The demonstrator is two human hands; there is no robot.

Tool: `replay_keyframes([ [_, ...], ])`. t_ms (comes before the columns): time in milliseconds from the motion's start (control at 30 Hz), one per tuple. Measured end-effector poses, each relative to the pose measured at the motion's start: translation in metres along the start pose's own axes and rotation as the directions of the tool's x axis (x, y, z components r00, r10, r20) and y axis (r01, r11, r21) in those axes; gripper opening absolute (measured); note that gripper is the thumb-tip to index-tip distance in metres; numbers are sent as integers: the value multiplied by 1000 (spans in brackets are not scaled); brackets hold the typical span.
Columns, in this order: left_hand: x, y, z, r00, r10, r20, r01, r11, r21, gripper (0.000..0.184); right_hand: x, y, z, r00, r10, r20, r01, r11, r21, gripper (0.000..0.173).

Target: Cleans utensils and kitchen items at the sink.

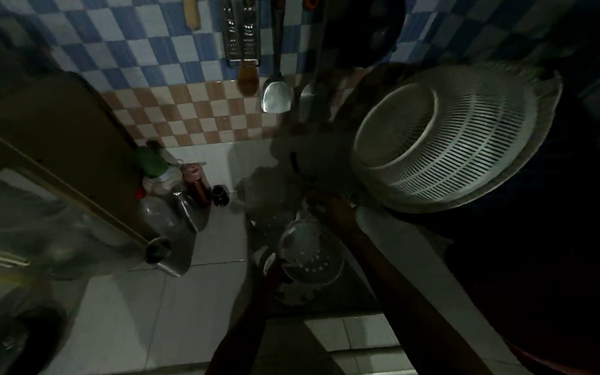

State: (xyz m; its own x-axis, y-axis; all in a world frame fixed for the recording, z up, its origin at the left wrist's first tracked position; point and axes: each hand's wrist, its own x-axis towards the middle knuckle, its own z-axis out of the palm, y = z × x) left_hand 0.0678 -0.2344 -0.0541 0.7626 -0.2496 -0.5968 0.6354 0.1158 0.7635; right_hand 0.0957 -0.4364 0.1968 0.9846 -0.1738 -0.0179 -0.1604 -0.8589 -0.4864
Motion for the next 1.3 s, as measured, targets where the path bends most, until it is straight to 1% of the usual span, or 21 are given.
replay_keyframes([
  [67,15,-14,11,993,-87,73,100,975,-196,26,0,1,1,1000,4,-5,-4,1000,-4,35],
  [167,15,-14,26,974,-165,154,202,940,-274,27,-1,3,3,1000,-3,-17,3,999,35,36],
  [233,5,-6,39,965,-183,189,229,939,-258,28,-2,2,3,1000,6,-12,-5,999,31,37],
  [333,8,-1,50,957,-223,188,242,967,-85,42,-2,2,3,999,38,-2,-38,999,20,39],
  [367,11,1,52,962,-212,170,210,977,28,39,-2,2,3,999,33,-2,-33,999,15,38],
  [433,10,13,51,974,-90,206,18,945,327,36,1,2,3,1000,18,1,-18,1000,-2,37],
  [467,-4,28,45,949,-11,316,-148,868,474,41,1,3,3,1000,3,2,-3,1000,-7,35],
  [500,-24,49,37,886,58,460,-351,731,584,46,1,4,4,1000,-16,-2,16,1000,-15,33],
  [533,-60,76,41,864,64,500,-441,577,688,47,1,4,5,999,-31,-9,31,999,-20,33],
  [567,-116,108,90,996,-86,38,13,523,852,44,0,5,7,999,-41,-15,41,999,-18,33],
  [600,-68,101,68,962,39,270,-254,490,834,41,0,6,8,999,-40,-19,39,999,-21,34],
  [633,-21,91,64,938,136,320,-345,477,808,41,1,8,8,999,-35,-18,35,999,-30,35],
  [700,24,91,85,970,164,180,-235,428,873,43,2,7,5,999,-43,-8,42,998,-40,35],
  [733,24,103,94,974,155,163,-210,372,904,43,2,5,4,999,-45,-8,44,998,-45,34],
  [800,18,114,100,949,219,228,-280,251,927,41,2,6,7,999,-41,-10,41,998,-49,34],
  [933,18,119,101,885,326,332,-395,150,906,34,6,12,11,999,-45,-20,44,998,-36,34],
  [1000,17,123,98,897,306,320,-379,156,912,33,3,7,7,1000,-22,-12,21,999,-34,33],
  [1067,12,131,89,907,295,299,-367,208,907,33,1,0,2,1000,3,-19,-4,999,-54,32],
  [1133,3,141,78,928,253,275,-326,187,927,40,1,-7,1,998,53,-14,-54,994,-91,32],
  [1233,3,142,55,951,209,226,-251,105,962,60,3,-11,4,993,108,-39,-113,983,-142,35],
  [1300,-4,142,38,966,189,176,-206,148,967,67,3,-22,4,983,177,-47,-183,970,-159,37],
])
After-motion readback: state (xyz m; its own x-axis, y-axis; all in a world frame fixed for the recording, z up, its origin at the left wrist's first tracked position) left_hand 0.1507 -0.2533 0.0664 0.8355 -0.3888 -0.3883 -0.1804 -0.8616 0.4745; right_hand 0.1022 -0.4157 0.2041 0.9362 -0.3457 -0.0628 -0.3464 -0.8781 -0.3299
